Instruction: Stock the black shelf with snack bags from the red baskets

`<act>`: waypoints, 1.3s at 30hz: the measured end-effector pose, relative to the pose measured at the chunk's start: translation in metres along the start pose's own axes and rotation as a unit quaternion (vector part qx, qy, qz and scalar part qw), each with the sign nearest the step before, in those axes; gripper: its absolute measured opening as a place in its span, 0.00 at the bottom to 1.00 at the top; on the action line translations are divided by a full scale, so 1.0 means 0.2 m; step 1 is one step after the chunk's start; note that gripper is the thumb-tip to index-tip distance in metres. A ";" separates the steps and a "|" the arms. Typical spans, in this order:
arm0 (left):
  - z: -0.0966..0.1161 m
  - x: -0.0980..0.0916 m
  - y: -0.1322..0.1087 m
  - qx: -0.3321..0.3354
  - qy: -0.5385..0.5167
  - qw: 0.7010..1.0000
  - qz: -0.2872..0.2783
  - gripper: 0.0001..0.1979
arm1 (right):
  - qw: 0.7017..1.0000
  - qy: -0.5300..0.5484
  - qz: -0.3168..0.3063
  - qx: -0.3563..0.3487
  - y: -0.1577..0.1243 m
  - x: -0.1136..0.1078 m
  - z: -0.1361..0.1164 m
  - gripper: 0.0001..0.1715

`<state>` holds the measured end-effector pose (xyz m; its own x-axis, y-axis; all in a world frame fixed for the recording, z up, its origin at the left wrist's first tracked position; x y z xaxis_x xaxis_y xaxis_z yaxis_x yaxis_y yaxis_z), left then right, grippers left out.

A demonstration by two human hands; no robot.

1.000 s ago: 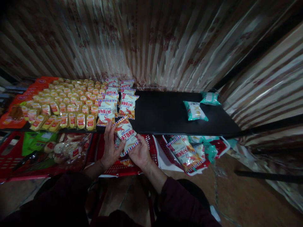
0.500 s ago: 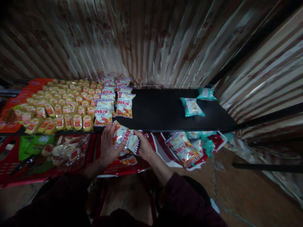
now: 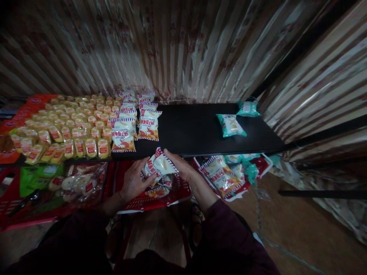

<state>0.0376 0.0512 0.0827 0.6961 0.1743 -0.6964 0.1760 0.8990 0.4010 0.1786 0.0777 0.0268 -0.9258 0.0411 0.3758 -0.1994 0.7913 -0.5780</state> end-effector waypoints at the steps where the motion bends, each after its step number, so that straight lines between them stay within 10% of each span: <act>1: -0.01 0.01 0.00 -0.022 -0.008 1.000 -0.010 0.27 | 1.000 0.001 -0.004 -0.013 0.00 0.00 -0.01 0.21; 10: -0.12 0.03 -0.01 -0.146 -0.027 0.989 -0.015 0.24 | 0.998 0.034 -0.031 0.033 0.01 0.02 0.01 0.36; 24: -0.15 -0.01 0.07 -0.203 -0.044 0.978 0.027 0.22 | 0.990 0.101 0.009 -0.095 0.01 0.06 -0.10 0.08; 39: -0.13 -0.01 0.08 -0.202 -0.068 0.976 0.035 0.18 | 0.988 0.059 0.040 -0.137 -0.01 0.05 -0.09 0.20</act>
<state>0.0214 0.0748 0.0743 0.7877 0.2110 -0.5788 -0.1454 0.9767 0.1581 0.1758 0.0884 0.0452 -0.8881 0.1683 0.4278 -0.0173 0.9177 -0.3970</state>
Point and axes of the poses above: each hand's wrist, its own y-axis towards the middle knuckle, its own x-axis out of the palm, z = x × y, the point moved 9 cm from there along y, towards the middle knuckle, and after that the axes turned 8 degrees about z, right-handed, at the moved point
